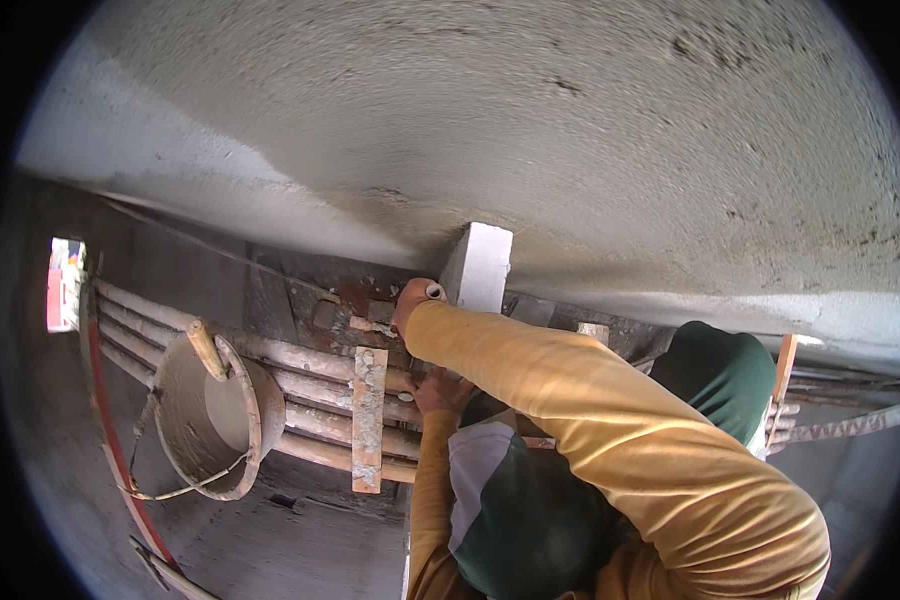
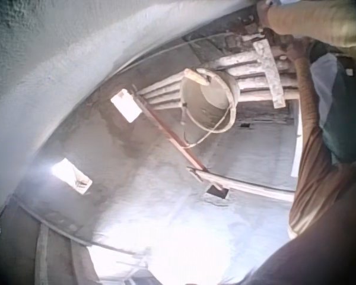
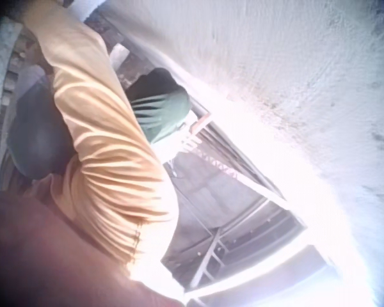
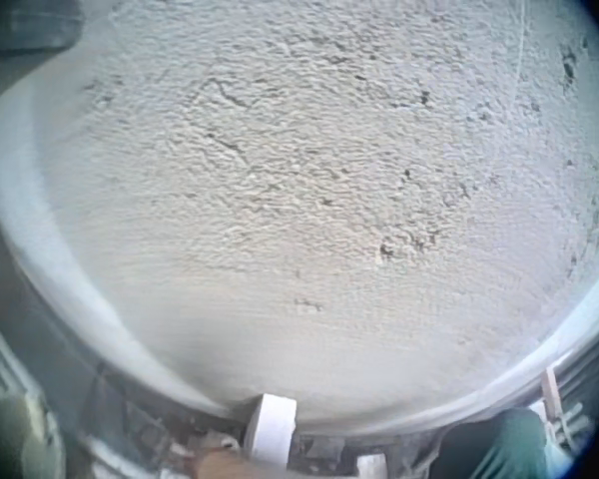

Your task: The person applies mortar to white rectangular tiles using a trowel and places them against a wall. They tap the tiles with a hammer to adjust alignment and use a string line as a guide. The person works on a bamboo scaffold in a construction setting.

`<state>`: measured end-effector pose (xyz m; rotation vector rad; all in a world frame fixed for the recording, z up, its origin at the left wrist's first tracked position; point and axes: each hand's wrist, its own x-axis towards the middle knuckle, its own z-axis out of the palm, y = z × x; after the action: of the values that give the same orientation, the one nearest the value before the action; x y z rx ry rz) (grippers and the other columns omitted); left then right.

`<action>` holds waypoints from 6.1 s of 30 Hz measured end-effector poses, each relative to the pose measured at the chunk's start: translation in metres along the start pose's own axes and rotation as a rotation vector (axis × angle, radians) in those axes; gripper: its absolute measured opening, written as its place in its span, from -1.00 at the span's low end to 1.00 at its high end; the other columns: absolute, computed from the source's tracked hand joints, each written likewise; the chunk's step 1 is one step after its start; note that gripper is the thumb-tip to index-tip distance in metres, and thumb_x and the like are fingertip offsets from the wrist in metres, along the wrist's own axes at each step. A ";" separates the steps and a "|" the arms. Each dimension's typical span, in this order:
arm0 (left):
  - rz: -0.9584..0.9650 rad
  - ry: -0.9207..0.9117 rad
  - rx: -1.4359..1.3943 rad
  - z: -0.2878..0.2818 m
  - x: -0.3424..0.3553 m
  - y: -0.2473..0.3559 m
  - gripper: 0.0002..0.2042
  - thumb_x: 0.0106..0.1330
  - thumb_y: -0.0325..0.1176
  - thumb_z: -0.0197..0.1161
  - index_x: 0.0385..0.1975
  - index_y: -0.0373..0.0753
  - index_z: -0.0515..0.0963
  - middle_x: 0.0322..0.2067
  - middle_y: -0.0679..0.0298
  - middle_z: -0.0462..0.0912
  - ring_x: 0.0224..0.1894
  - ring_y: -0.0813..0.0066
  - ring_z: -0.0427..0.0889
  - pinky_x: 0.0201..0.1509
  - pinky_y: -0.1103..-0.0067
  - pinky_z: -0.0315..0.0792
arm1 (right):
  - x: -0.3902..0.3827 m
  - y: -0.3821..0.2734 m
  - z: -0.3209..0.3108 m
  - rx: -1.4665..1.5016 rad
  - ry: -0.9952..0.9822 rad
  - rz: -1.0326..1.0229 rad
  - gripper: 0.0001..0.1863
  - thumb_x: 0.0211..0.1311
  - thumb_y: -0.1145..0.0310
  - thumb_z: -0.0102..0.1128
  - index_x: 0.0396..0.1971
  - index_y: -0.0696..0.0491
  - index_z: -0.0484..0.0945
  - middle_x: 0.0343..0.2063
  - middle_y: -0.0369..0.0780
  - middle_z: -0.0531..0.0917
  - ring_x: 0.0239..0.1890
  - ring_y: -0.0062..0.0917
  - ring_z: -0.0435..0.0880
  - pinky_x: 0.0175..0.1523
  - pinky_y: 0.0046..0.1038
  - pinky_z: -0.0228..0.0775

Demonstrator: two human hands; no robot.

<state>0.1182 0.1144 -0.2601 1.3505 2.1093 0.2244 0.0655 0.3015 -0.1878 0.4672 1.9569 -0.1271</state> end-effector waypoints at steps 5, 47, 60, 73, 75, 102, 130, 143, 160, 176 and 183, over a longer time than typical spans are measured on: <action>0.005 0.118 -0.070 -0.020 0.001 0.017 -0.15 -0.02 0.42 0.19 0.10 -0.22 0.46 -0.21 -0.01 0.68 -0.11 0.10 0.66 0.40 -0.02 -0.12 | -0.024 0.007 -0.004 0.087 0.086 -0.024 -0.70 0.10 0.25 0.24 -0.14 -0.09 0.71 -0.20 -0.30 0.73 -0.21 -0.39 0.73 -0.38 -0.23 0.53; -0.131 -0.088 -0.196 -0.043 -0.003 0.029 -0.09 -0.02 0.43 0.18 0.19 -0.21 0.40 0.03 0.02 0.59 0.13 0.25 0.54 0.44 0.03 -0.23 | -0.036 0.035 0.021 0.043 0.389 -0.159 -0.71 0.31 0.19 0.03 -0.28 0.05 0.66 -0.24 -0.09 0.70 -0.23 -0.27 0.72 -0.19 -0.26 0.55; -0.180 -0.088 -0.262 -0.044 0.008 0.022 -0.07 -0.12 0.40 0.28 0.18 -0.22 0.43 0.05 -0.03 0.57 0.12 0.12 0.54 0.37 0.22 0.13 | -0.183 0.085 0.176 1.037 0.807 -0.007 -0.54 0.18 0.00 0.24 -0.28 0.17 0.54 -0.60 -0.03 0.62 -0.53 -0.09 0.65 -0.34 -0.22 0.49; -0.206 -0.262 -0.358 -0.055 0.017 0.019 -0.10 -0.15 0.39 0.30 0.23 0.01 0.40 0.02 -0.01 0.59 0.08 -0.01 0.55 0.17 0.26 0.39 | -0.169 0.118 0.231 0.859 0.557 0.118 -0.22 0.24 -0.38 -0.17 -0.24 0.15 0.59 -0.50 0.07 0.66 -0.34 0.01 0.66 -0.15 -0.06 0.47; -0.199 -0.269 -0.327 -0.058 0.018 0.022 -0.10 -0.15 0.39 0.30 0.23 0.01 0.40 0.01 -0.01 0.60 0.07 -0.01 0.56 0.16 0.26 0.39 | -0.171 0.118 0.234 0.849 0.528 0.101 -0.21 0.24 -0.38 -0.18 -0.19 0.14 0.60 -0.49 0.07 0.66 -0.33 0.00 0.67 -0.15 -0.07 0.48; -0.168 -0.268 -0.067 -0.047 0.022 0.014 -0.22 -0.11 0.34 0.33 0.06 -0.09 0.56 -0.15 0.03 0.68 -0.02 0.02 0.62 0.13 0.27 0.40 | -0.166 0.148 0.228 0.491 0.714 -0.035 -0.40 0.31 -0.22 -0.10 -0.38 0.13 0.45 -0.49 -0.03 0.65 -0.47 -0.18 0.69 -0.39 -0.20 0.52; -0.157 -0.100 -0.263 -0.052 0.018 0.026 -0.35 -0.06 0.21 0.41 -0.12 -0.25 0.64 -0.23 0.02 0.70 -0.11 0.17 0.67 0.00 0.37 0.48 | -0.165 0.159 0.214 0.526 0.635 0.136 -0.41 0.31 -0.21 -0.10 -0.31 0.11 0.45 -0.49 -0.03 0.68 -0.37 -0.12 0.70 -0.29 -0.13 0.50; -0.252 -0.380 -0.385 -0.065 0.049 -0.003 -0.29 0.04 0.20 0.35 0.08 -0.22 0.55 -0.06 0.10 0.65 0.02 0.25 0.59 0.18 0.44 0.37 | -0.233 0.069 0.238 0.626 0.225 -0.208 -0.54 0.39 -0.04 -0.15 -0.06 0.08 0.37 -0.32 -0.02 0.64 -0.31 -0.15 0.70 -0.23 -0.12 0.52; -0.250 -0.507 -0.249 -0.089 0.048 0.015 -0.03 -0.15 0.48 0.26 0.20 -0.15 0.46 0.28 0.02 0.31 0.28 0.11 0.34 0.39 0.39 0.16 | -0.202 -0.004 0.250 0.806 0.287 -0.187 -0.50 0.36 0.07 -0.06 0.19 0.03 0.35 -0.12 -0.01 0.59 -0.19 -0.11 0.67 -0.09 -0.12 0.50; -0.228 -0.532 -0.357 -0.098 0.046 0.022 -0.06 -0.06 0.40 0.28 0.21 -0.24 0.42 0.18 -0.07 0.43 0.24 0.12 0.41 0.37 0.42 0.20 | -0.205 0.022 0.249 0.802 0.394 -0.125 -0.48 0.37 -0.01 -0.10 0.17 0.01 0.41 -0.18 0.02 0.65 -0.14 -0.09 0.65 -0.03 -0.14 0.49; -0.206 -0.222 -0.442 -0.062 0.024 0.010 -0.15 0.07 0.37 0.20 0.17 -0.29 0.45 0.05 -0.04 0.57 0.20 0.08 0.47 0.32 0.41 0.27 | -0.254 0.132 0.245 0.581 0.276 -0.084 -0.43 0.28 -0.18 -0.01 -0.13 0.08 0.50 -0.64 -0.10 0.63 -0.49 -0.15 0.67 -0.24 -0.16 0.52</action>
<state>0.0826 0.1506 -0.2159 0.8525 1.8559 0.4063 0.4146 0.2827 -0.0475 0.8116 2.1991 -0.7308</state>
